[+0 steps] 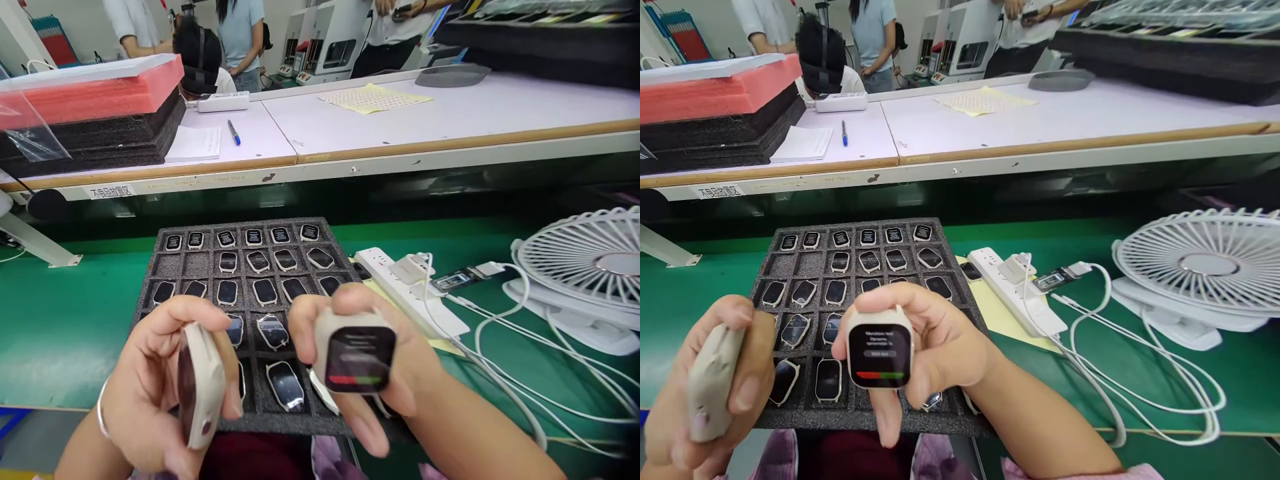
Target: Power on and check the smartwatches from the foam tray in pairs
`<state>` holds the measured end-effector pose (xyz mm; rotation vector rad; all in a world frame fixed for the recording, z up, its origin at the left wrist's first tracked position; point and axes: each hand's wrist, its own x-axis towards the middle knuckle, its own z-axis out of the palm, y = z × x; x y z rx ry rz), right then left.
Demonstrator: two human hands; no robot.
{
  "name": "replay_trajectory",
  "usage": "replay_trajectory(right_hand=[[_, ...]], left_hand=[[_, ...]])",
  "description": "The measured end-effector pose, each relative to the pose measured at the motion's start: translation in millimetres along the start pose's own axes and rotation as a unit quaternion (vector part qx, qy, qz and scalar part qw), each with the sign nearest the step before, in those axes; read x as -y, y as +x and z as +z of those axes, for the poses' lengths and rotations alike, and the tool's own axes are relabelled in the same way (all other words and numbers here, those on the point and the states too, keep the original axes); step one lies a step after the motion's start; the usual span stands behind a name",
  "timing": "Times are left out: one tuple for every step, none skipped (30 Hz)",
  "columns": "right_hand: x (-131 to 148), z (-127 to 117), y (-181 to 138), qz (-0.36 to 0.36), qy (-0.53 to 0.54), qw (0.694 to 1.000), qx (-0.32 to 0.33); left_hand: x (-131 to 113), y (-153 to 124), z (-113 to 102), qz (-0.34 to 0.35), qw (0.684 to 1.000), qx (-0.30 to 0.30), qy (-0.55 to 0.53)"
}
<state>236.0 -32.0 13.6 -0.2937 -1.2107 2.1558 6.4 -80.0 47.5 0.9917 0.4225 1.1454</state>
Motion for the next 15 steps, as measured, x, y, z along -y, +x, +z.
replay_trajectory(right_hand=[[1.5,1.3,-2.8,0.003,-0.002,1.000,-0.002],[2.5,2.0,-5.6,0.005,-0.007,1.000,-0.012],[2.9,1.9,-8.3,0.009,-0.016,1.000,-0.026],[2.7,1.4,-10.9,0.010,-0.026,0.998,-0.047],[2.1,0.5,-13.2,0.011,-0.036,0.997,-0.072],[1.3,-0.5,-15.3,0.012,-0.045,0.995,-0.091],[0.5,-1.4,-17.0,0.013,-0.051,0.994,-0.100],[-0.1,-1.9,-18.3,0.013,-0.056,0.994,-0.098],[-0.2,-2.1,-19.2,0.010,-0.060,0.994,-0.092],[0.1,-1.8,-19.8,0.003,-0.064,0.995,-0.078],[0.8,-1.2,-20.1,-0.009,-0.071,0.995,-0.066],[1.6,-0.4,-20.1,-0.022,-0.087,0.994,-0.066],[2.4,0.3,-19.8,-0.029,-0.116,0.990,-0.076],[2.8,0.8,-19.3,-0.030,-0.154,0.983,-0.094],[2.8,0.8,-18.6,-0.025,-0.192,0.974,-0.114]], left_hand=[[-2.4,-1.0,2.5,-0.011,1.000,-0.006,0.005],[-4.3,-1.8,4.5,-0.018,1.000,-0.015,0.009],[-5.4,-2.4,5.9,-0.023,0.999,-0.027,0.013],[-5.6,-3.0,6.8,-0.029,0.999,-0.037,0.016],[-5.1,-3.5,7.2,-0.031,0.998,-0.043,0.015],[-4.0,-3.8,7.3,-0.030,0.998,-0.047,0.011],[-2.7,-3.9,7.2,-0.027,0.999,-0.047,0.006],[-1.4,-3.8,7.0,-0.025,0.999,-0.044,0.002],[-0.4,-3.5,6.4,-0.021,0.999,-0.040,-0.001],[0.3,-3.4,5.5,-0.017,0.999,-0.032,-0.002],[0.7,-3.6,4.1,-0.016,1.000,-0.019,-0.003],[1.1,-4.4,1.9,-0.018,1.000,-0.009,-0.004],[1.6,-6.0,-1.1,-0.023,1.000,-0.002,-0.005],[2.4,-8.5,-5.0,-0.036,0.999,-0.002,-0.001],[3.5,-11.8,-9.7,-0.054,0.998,-0.008,0.008]])
